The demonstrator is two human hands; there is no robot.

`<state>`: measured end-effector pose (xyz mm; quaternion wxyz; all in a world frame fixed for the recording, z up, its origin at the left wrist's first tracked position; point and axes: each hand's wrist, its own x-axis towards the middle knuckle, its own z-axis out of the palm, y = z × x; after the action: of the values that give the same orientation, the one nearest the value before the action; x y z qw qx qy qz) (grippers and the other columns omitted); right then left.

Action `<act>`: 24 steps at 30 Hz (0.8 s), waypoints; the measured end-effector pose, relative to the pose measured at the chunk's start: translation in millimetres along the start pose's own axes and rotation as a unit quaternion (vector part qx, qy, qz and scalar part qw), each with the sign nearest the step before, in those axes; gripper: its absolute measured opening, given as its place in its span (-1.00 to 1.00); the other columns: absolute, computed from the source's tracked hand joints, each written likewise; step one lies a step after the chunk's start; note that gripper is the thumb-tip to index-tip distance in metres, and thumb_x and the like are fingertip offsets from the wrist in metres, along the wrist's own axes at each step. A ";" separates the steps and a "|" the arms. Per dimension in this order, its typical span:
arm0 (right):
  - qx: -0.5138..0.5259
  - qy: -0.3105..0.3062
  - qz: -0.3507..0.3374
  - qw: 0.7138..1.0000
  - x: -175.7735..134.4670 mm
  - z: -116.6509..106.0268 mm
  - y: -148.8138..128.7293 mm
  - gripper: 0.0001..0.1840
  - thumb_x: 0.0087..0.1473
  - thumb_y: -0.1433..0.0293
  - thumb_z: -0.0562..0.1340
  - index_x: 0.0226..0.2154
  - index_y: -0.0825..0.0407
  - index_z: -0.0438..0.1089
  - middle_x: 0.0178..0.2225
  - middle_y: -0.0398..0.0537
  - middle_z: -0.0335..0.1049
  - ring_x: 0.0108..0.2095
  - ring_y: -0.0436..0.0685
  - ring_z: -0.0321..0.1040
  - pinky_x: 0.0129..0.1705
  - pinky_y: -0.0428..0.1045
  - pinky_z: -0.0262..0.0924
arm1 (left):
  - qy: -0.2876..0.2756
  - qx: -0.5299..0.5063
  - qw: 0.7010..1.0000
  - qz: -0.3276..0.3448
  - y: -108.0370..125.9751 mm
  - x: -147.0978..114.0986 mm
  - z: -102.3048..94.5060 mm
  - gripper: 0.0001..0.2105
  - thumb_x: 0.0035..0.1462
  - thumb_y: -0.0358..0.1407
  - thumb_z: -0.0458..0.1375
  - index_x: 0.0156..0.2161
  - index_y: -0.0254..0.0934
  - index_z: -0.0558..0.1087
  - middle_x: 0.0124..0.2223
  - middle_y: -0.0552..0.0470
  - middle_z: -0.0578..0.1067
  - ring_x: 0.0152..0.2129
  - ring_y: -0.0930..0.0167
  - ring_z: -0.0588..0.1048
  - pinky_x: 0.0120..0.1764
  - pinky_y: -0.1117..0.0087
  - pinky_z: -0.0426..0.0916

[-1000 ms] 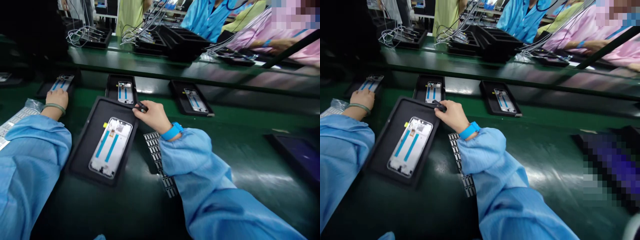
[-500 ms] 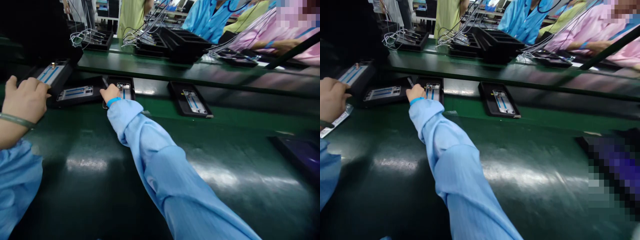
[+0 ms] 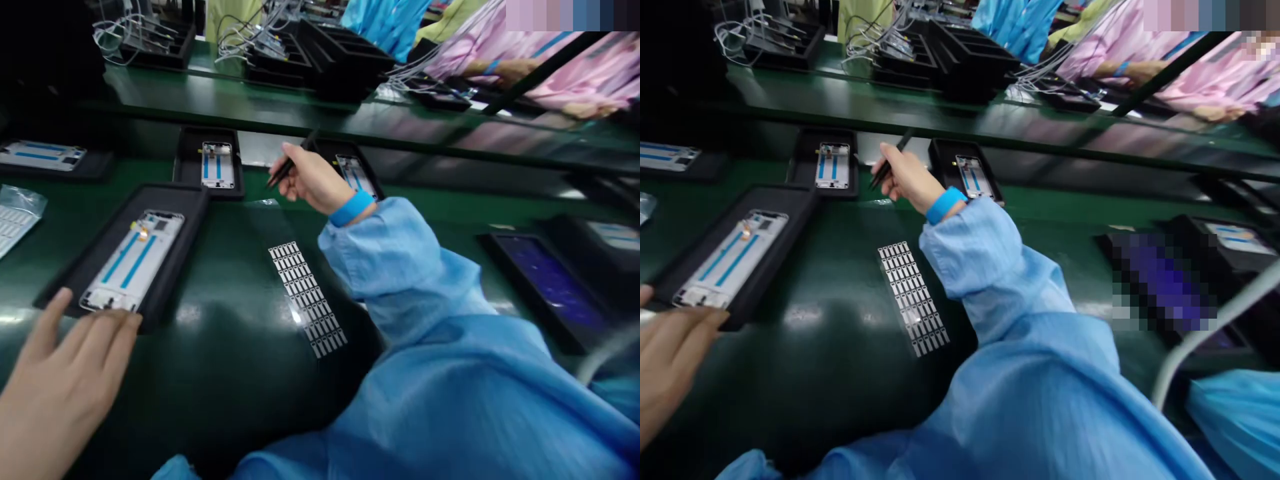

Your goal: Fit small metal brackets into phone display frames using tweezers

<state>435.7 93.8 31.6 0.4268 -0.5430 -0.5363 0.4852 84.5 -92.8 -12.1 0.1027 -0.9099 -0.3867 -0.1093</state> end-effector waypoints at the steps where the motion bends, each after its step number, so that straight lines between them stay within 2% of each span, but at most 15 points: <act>1: 0.016 0.006 0.015 1.000 -13.7 -11.3 9.0 -0.52 0.18 0.06 0.01 -0.49 0.10 0.30 -0.59 -0.12 0.32 -0.69 -0.12 0.20 -0.72 -0.21 0.07 | -0.030 0.025 0.999 0.033 12.2 -0.3 2.4 -0.46 -0.04 -0.43 -0.06 0.09 -0.03 0.33 -0.19 -0.13 0.46 -0.29 0.06 0.42 0.09 -0.26 0.12; 4: 0.091 -0.009 0.058 0.994 -53.6 -30.6 41.1 -0.56 0.09 0.04 0.13 -0.45 0.10 0.30 -0.53 -0.09 0.37 -0.53 -0.06 0.39 -0.48 -0.14 0.39 | -0.057 0.069 0.994 0.063 47.7 7.5 4.2 -0.53 -0.02 -0.50 -0.12 -0.08 -0.12 0.47 -0.18 -0.15 0.48 -0.24 0.08 0.44 0.10 -0.24 0.13; 6: 0.110 0.016 0.052 0.992 -75.2 -35.1 63.0 -0.64 0.00 0.13 0.27 -0.41 0.10 0.30 -0.45 -0.07 0.41 -0.44 -0.05 0.44 -0.35 -0.13 0.43 | -0.056 0.062 0.995 0.049 69.4 17.1 2.9 -0.55 0.00 -0.56 -0.15 -0.14 -0.25 0.50 -0.20 -0.17 0.49 -0.21 0.13 0.44 0.15 -0.18 0.09; 9: 0.102 0.066 0.040 0.992 -95.3 -35.5 89.4 -0.66 -0.11 0.21 0.36 -0.39 0.08 0.28 -0.42 -0.11 0.41 -0.44 -0.05 0.45 -0.38 -0.14 0.44 | -0.037 0.032 0.995 0.085 95.4 30.6 3.4 -0.58 0.04 -0.59 -0.17 -0.20 -0.34 0.52 -0.30 -0.13 0.50 -0.31 0.23 0.45 0.14 -0.09 0.12; 13: 0.072 0.136 0.019 0.988 -100.9 -33.8 107.1 -0.66 -0.13 0.22 0.36 -0.41 0.07 0.26 -0.51 -0.18 0.37 -0.53 -0.07 0.42 -0.48 -0.16 0.41 | -0.048 -0.039 0.988 0.140 123.5 39.7 9.9 -0.64 0.09 -0.58 -0.14 -0.29 -0.31 0.50 -0.35 0.00 0.49 -0.41 0.35 0.43 0.08 0.02 0.18; 16: 0.042 0.181 -0.001 0.983 -97.0 -35.0 111.9 -0.66 -0.11 0.19 0.33 -0.43 0.07 0.26 -0.56 -0.20 0.35 -0.57 -0.07 0.41 -0.54 -0.18 0.38 | -0.061 -0.097 0.981 0.156 141.6 50.0 11.3 -0.71 0.17 -0.49 -0.11 -0.26 -0.29 0.47 -0.39 0.05 0.47 -0.44 0.37 0.43 -0.09 0.11 0.32; 19: 0.011 0.200 -0.020 0.980 -93.2 -37.4 115.1 -0.66 -0.09 0.17 0.31 -0.43 0.07 0.25 -0.59 -0.20 0.34 -0.58 -0.05 0.41 -0.55 -0.16 0.37 | -0.092 -0.118 0.978 0.148 147.3 77.8 10.4 -0.79 0.20 -0.37 -0.03 -0.14 -0.30 0.43 -0.33 0.01 0.48 -0.42 0.33 0.44 -0.30 0.21 0.38; 20: 0.000 0.201 -0.026 0.979 -92.5 -38.2 116.2 -0.67 -0.09 0.16 0.30 -0.44 0.06 0.26 -0.59 -0.20 0.34 -0.58 -0.04 0.41 -0.55 -0.15 0.37 | -0.105 -0.118 0.976 0.147 145.3 91.2 11.9 -0.79 0.20 -0.34 0.00 -0.11 -0.31 0.41 -0.27 -0.03 0.49 -0.36 0.31 0.45 -0.27 0.20 0.39; 22: -0.024 0.199 -0.038 0.979 -92.2 -39.9 117.9 -0.67 -0.09 0.16 0.31 -0.44 0.06 0.27 -0.60 -0.20 0.34 -0.58 -0.02 0.42 -0.54 -0.14 0.37 | -0.106 -0.099 0.979 0.140 136.5 121.3 20.5 -0.72 0.21 -0.26 0.03 -0.02 -0.34 0.37 -0.07 -0.12 0.46 -0.15 0.24 0.43 -0.07 0.13 0.34; 24: -0.048 0.192 -0.051 0.979 -93.0 -42.1 118.7 -0.67 -0.09 0.16 0.31 -0.45 0.06 0.27 -0.62 -0.20 0.34 -0.58 0.00 0.43 -0.53 -0.13 0.36 | -0.116 -0.076 0.983 0.118 125.2 151.2 36.1 -0.63 0.22 -0.21 0.03 0.08 -0.33 0.30 0.13 -0.19 0.33 0.09 0.17 0.28 0.12 0.04 0.16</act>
<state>501.4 -3.6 -71.8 0.5195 -0.6182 -0.4936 0.3230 282.1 -65.1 -17.4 -0.0005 -0.9609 -0.2763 -0.0196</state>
